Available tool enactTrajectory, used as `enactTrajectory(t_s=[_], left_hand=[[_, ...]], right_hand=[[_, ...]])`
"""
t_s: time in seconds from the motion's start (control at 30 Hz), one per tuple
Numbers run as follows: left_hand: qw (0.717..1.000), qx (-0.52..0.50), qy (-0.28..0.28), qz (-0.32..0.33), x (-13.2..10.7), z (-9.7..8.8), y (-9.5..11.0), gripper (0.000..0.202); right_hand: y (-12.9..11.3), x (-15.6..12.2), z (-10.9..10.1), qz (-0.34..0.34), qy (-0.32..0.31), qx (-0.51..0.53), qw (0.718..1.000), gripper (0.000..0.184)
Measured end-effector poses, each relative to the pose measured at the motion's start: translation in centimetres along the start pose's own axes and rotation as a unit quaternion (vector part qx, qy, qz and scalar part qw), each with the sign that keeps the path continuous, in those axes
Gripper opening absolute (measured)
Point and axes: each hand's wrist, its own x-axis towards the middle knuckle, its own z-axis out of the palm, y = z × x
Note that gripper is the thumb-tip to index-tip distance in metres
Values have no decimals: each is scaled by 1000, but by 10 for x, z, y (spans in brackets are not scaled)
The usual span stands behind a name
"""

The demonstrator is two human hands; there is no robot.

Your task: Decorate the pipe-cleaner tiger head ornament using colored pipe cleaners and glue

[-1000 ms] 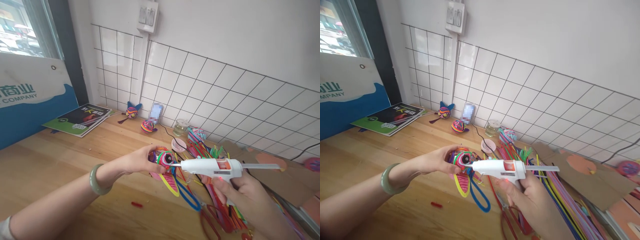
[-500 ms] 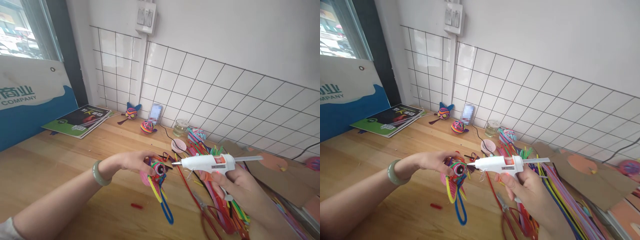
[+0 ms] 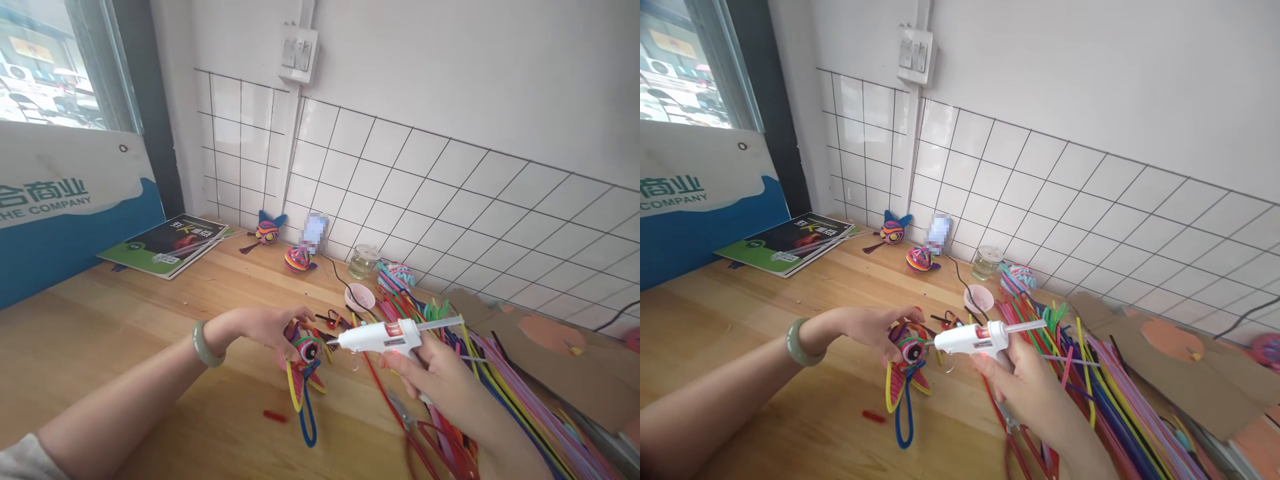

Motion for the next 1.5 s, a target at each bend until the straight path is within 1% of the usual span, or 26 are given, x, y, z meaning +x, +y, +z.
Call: enactTrajectory(t_s=[0.03,0.1,0.17,0.23,0.3,0.4,0.53,0.7,0.87,1.1,1.2,1.3,1.5], left_hand=[[1000,12,11,2,0,-1,-1,79],[997,50,54,32,1,-2,-3,67],[984,102,112,89,2,-4,-5,54],[968,137,147,149,3,-6,-6,42],[963,132,145,183,1,-7,-7,33],[968,88,120,203,-4,-5,-8,24],[971,66,118,197,-10,1,-11,22],[972,73,133,178,-10,10,-12,22],[973,60,146,171,-6,15,-11,24],[978,32,146,143,-7,17,-4,24],[979,13,149,137,-7,16,-4,22],[978,13,149,148,-5,16,-7,19],[973,15,156,167,-1,16,-12,17]], right_hand=[[-1,1,2,-2,-8,-6,1000,30],[-2,2,7,-13,-10,-6,1000,29],[-4,3,9,-21,-14,-2,1000,28],[-5,3,11,-21,-31,-5,999,27],[-7,4,12,-21,-46,-6,999,27],[-9,5,15,-27,-56,-8,998,28],[-10,5,22,-16,-50,-29,998,28],[-11,6,28,-2,-18,-41,999,28],[-10,9,25,-8,-38,-40,998,29],[-9,12,25,-2,-46,-46,998,30],[-10,11,25,0,-38,-49,998,31],[-11,11,26,-4,-29,-56,998,31],[-10,13,32,-33,-23,-99,994,34]])
